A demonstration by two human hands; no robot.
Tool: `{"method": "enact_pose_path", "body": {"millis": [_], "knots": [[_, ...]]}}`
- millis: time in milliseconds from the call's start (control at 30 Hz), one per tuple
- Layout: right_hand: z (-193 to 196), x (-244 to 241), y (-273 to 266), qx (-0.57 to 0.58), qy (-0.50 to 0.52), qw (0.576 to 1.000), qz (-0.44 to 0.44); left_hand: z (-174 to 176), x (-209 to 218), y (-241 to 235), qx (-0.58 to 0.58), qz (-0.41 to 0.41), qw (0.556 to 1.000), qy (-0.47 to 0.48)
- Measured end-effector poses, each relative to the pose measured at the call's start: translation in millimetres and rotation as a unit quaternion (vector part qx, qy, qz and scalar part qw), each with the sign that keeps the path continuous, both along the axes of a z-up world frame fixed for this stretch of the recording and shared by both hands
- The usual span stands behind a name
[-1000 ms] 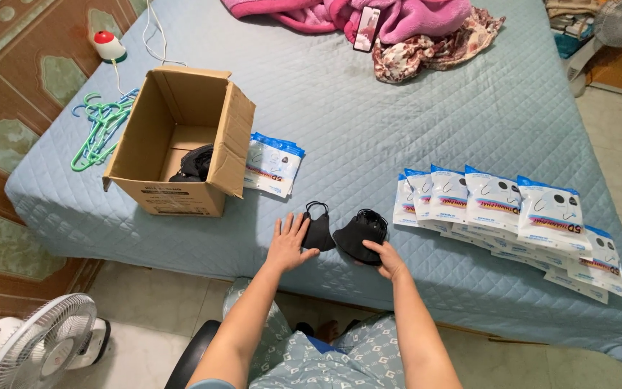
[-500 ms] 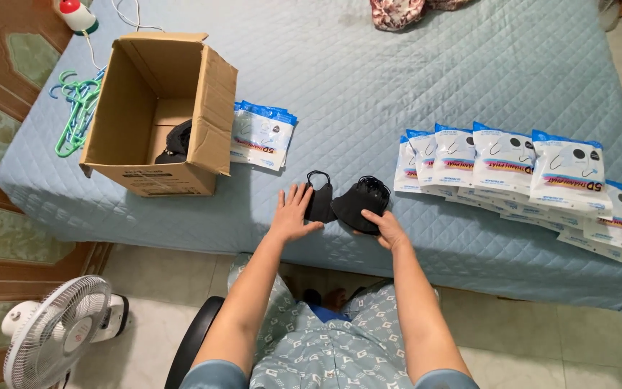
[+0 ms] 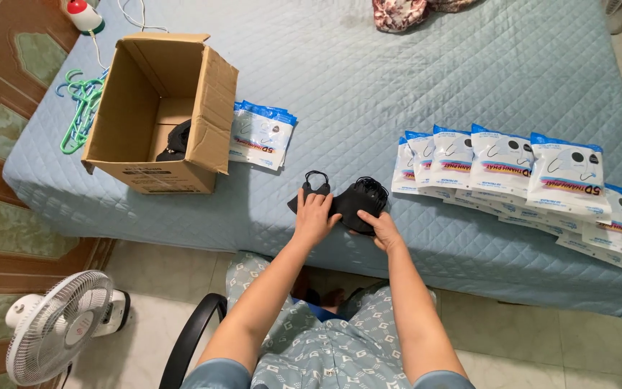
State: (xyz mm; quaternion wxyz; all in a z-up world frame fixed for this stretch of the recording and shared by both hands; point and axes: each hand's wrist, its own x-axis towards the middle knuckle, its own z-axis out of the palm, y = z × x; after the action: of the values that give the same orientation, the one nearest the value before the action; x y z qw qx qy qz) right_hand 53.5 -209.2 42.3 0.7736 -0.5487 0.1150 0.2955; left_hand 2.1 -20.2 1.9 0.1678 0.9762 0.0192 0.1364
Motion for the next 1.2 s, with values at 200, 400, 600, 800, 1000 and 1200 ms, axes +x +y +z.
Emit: {"method": "enact_pose_path", "body": {"millis": [200,400,600,800,1000,1200], "knots": [[-16.0,4.8,-2.0,-0.002,-0.005,1.0,0.005,-1.6,-2.7,-9.4,0.059,-0.001,0.988,-0.144],[-54.8,20.1,-13.3,-0.003,-0.012,1.0,0.013,-11.7,5.6,3.1,-0.173,0.072,0.982,0.011],[1.1,-0.5,-3.1,-0.012,-0.001,1.0,0.026,16.7,11.0,24.8,-0.305,0.074,0.949,0.024],[-23.1,3.8,-6.9,0.028,-0.007,0.999,-0.02,14.9,12.9,61.7,-0.519,0.154,0.841,0.006],[-30.5,8.6,-9.9,0.073,-0.008,0.995,-0.069,-32.5,-4.2,97.7,-0.504,0.229,0.832,0.046],[-33.0,8.7,-9.3,0.084,-0.013,0.993,-0.083,-30.3,-4.3,99.7,-0.425,0.203,0.875,0.111]]}}
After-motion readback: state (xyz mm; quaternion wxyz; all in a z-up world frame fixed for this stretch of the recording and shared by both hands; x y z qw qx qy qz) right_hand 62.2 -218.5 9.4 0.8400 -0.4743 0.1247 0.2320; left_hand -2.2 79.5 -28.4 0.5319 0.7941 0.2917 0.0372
